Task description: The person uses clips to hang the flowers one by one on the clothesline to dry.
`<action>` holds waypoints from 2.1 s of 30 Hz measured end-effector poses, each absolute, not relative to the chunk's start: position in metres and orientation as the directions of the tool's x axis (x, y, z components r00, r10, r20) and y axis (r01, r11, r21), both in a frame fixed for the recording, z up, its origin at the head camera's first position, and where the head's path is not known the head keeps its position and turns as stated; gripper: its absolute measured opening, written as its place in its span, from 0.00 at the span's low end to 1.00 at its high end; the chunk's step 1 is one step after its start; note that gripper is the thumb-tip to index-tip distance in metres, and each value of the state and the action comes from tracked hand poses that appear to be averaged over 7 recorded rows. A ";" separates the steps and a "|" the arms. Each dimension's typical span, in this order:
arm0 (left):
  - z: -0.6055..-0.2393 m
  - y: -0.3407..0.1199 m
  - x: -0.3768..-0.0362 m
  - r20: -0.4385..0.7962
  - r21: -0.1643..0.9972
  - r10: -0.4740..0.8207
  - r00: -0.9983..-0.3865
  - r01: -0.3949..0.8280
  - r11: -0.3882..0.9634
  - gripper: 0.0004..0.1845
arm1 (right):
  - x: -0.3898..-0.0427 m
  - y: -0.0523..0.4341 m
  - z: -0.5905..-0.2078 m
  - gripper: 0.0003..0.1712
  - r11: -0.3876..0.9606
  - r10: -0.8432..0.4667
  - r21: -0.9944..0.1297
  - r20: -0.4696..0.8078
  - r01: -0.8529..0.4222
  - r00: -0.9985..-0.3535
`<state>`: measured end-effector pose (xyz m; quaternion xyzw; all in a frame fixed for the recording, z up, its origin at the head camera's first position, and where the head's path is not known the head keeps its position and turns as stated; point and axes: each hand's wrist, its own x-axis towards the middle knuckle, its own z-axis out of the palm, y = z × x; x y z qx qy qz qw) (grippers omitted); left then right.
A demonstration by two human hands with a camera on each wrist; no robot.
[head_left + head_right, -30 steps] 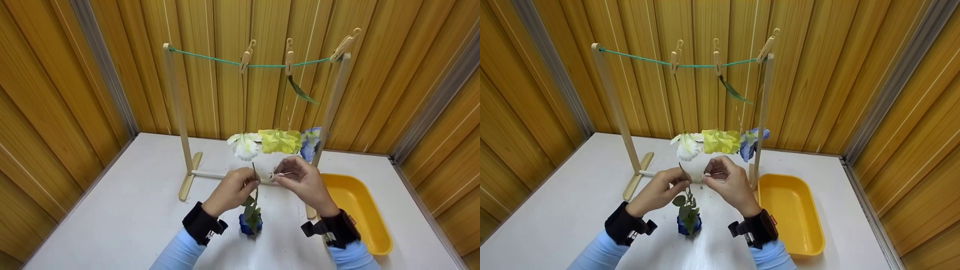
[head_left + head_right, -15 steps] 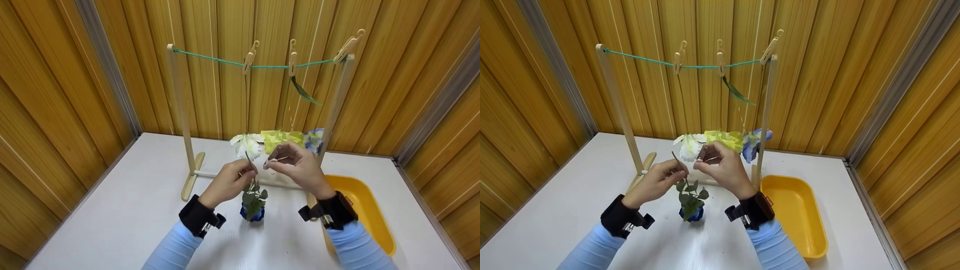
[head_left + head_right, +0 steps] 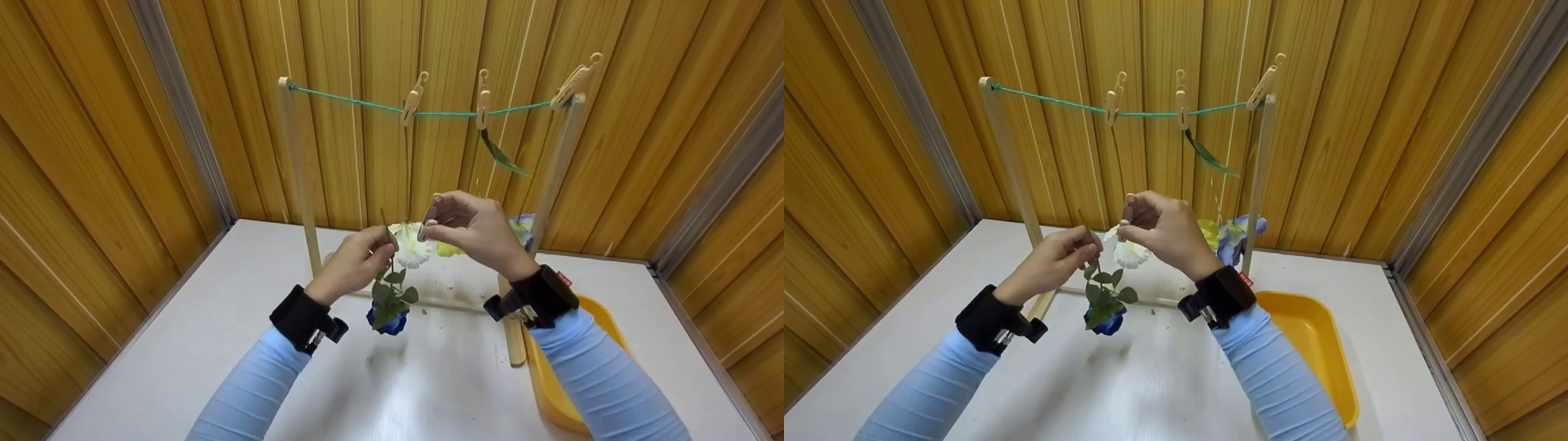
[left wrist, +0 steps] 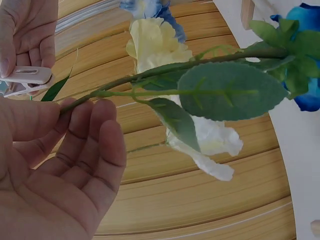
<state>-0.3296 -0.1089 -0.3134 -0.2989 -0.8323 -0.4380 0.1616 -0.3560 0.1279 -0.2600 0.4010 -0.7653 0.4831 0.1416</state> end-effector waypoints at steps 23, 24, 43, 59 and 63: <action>-0.243 -0.132 -0.366 0.447 0.625 0.219 -0.867 0.478 0.617 0.08 | -0.376 0.086 -0.178 0.12 0.236 -0.481 -0.581 0.627 -0.779 -0.613; -0.240 -0.133 -0.368 0.436 0.630 0.216 -0.873 0.468 0.619 0.08 | -0.377 0.084 -0.175 0.12 0.242 -0.478 -0.574 0.631 -0.782 -0.611; -0.210 -0.159 -0.392 0.302 0.674 0.126 -0.945 0.305 0.672 0.10 | -0.400 0.048 -0.135 0.10 0.316 -0.448 -0.569 0.616 -0.759 -0.648; -0.202 -0.176 -0.412 0.269 0.618 0.049 -0.962 0.211 0.757 0.12 | -0.412 0.001 -0.107 0.08 0.322 -0.363 -0.613 0.624 -0.721 -0.692; -0.205 -0.177 -0.416 0.276 0.615 0.033 -0.961 0.203 0.762 0.14 | -0.417 -0.012 -0.109 0.08 0.304 -0.349 -0.637 0.618 -0.709 -0.705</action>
